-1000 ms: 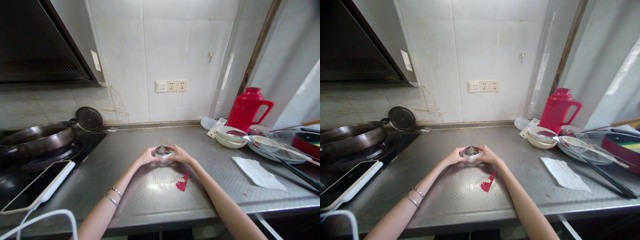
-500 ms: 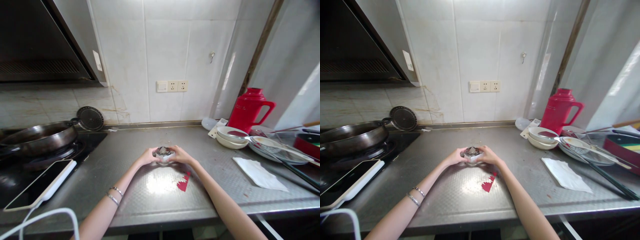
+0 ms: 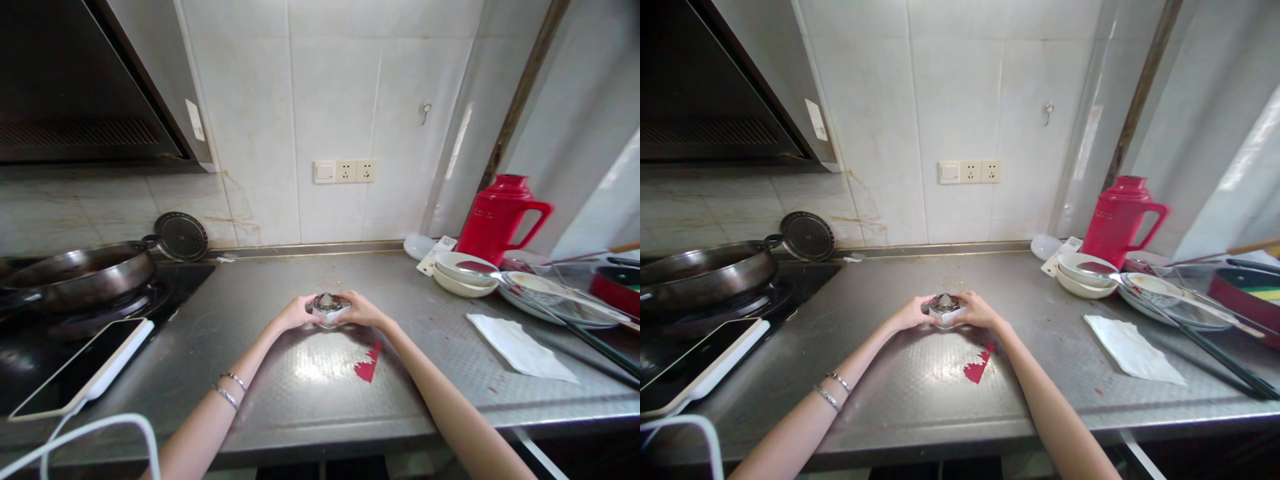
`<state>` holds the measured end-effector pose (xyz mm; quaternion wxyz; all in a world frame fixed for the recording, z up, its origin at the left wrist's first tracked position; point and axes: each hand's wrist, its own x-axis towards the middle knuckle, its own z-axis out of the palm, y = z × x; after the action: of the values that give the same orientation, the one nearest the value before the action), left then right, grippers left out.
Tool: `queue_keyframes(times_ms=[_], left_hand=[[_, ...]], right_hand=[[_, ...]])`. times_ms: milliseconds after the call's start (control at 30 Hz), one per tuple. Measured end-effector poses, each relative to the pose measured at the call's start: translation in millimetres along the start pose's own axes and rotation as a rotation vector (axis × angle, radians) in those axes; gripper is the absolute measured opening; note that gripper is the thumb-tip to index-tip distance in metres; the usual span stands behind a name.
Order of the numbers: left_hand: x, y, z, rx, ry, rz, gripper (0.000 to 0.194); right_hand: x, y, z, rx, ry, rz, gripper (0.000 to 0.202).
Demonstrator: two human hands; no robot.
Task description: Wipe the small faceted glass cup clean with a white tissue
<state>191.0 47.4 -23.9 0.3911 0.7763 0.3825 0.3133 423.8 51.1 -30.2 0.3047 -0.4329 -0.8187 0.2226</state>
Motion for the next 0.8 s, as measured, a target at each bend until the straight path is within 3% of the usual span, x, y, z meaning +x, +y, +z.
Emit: queue_keyframes(times_ms=[800], left_hand=[[-2.9, 8.1, 1.5, 0.005, -0.017, -0.002, 0.067]], right_hand=[[-1.2, -5.3, -2.3, -0.049, -0.041, 0.004, 0.072]])
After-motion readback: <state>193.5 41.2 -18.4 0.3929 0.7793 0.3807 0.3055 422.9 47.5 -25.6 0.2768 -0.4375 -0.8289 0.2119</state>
